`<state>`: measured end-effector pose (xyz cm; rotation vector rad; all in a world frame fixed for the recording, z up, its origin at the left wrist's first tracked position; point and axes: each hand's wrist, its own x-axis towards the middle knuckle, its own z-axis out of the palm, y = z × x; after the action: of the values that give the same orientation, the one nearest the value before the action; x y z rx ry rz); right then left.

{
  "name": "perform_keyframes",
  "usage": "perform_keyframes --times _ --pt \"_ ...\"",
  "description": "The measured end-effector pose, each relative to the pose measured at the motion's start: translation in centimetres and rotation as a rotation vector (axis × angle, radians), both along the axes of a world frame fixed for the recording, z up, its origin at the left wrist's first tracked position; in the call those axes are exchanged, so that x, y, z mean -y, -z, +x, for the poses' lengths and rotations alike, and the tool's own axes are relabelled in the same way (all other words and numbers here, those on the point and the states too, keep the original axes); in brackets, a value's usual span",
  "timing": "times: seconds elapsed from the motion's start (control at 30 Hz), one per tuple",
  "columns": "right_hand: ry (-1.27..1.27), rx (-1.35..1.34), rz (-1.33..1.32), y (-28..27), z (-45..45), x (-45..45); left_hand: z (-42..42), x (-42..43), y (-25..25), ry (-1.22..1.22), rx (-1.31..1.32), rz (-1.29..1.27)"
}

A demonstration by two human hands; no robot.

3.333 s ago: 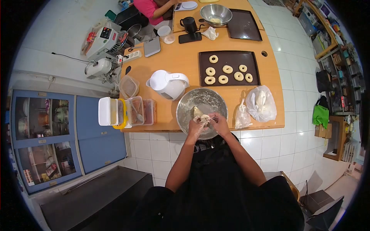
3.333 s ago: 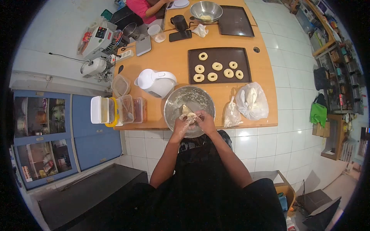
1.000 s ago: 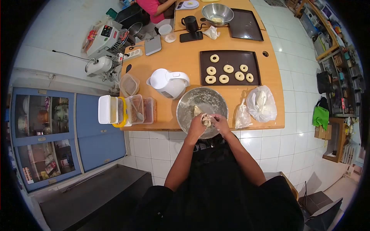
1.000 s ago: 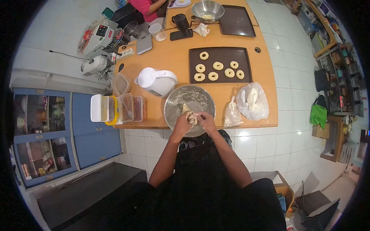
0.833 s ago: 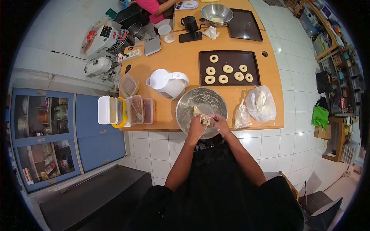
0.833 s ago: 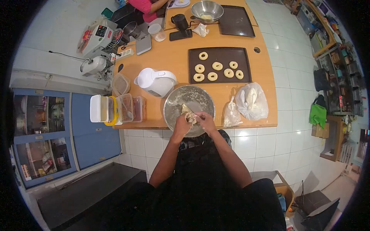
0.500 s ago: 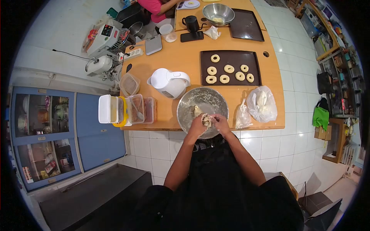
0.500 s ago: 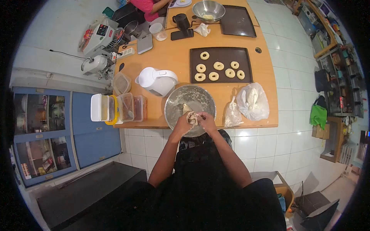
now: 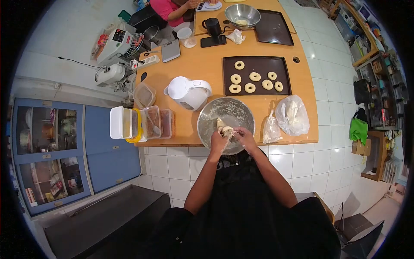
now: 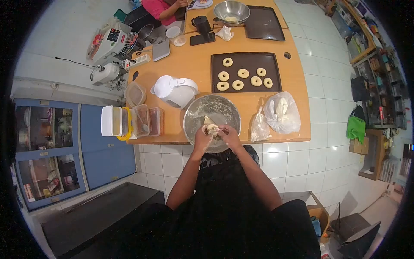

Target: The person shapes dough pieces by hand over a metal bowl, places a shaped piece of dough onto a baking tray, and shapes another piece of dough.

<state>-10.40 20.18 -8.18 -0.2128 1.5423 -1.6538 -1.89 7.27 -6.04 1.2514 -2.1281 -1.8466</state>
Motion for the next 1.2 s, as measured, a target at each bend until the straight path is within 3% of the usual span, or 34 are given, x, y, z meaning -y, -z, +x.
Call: perform_keyframes --times 0.13,0.3,0.4,0.5,0.6,0.7,0.8,0.9,1.1,1.2 --pt "-0.042 -0.088 0.005 -2.0 -0.1 -0.3 -0.1 -0.4 -0.2 0.071 -0.059 -0.265" --pt "-0.028 -0.213 0.033 -2.1 -0.3 -0.3 -0.1 -0.4 -2.1 0.211 -0.114 -0.355" --pt "-0.028 -0.135 0.021 -2.6 -0.3 -0.2 0.0 -0.1 -1.9 0.263 -0.078 -0.53" --pt "0.02 -0.006 0.005 -3.8 -0.1 -0.1 -0.2 -0.2 -2.5 0.185 -0.047 -0.269" --pt "-0.026 -0.097 -0.053 -1.8 0.0 -0.1 -0.5 -1.0 -3.7 0.027 -0.028 -0.123" --pt "-0.053 -0.187 0.011 -1.9 0.0 -0.3 -0.3 -1.2 -4.7 0.102 -0.174 -0.379" --pt "-0.066 -0.253 0.058 -1.7 -0.1 -0.4 0.0 -0.2 -2.5 0.245 -0.196 -0.444" --pt "0.06 -0.249 -0.011 -1.7 0.2 0.0 -0.2 -0.4 -4.4 0.21 -0.06 -0.362" --pt "-0.043 -0.142 0.042 -2.0 -0.1 -0.7 -0.3 -0.6 -2.6 0.033 -0.131 -0.125" --pt "-0.004 -0.139 0.061 -2.1 -0.1 -0.7 -0.2 -0.7 -2.1 0.095 -0.256 -0.161"
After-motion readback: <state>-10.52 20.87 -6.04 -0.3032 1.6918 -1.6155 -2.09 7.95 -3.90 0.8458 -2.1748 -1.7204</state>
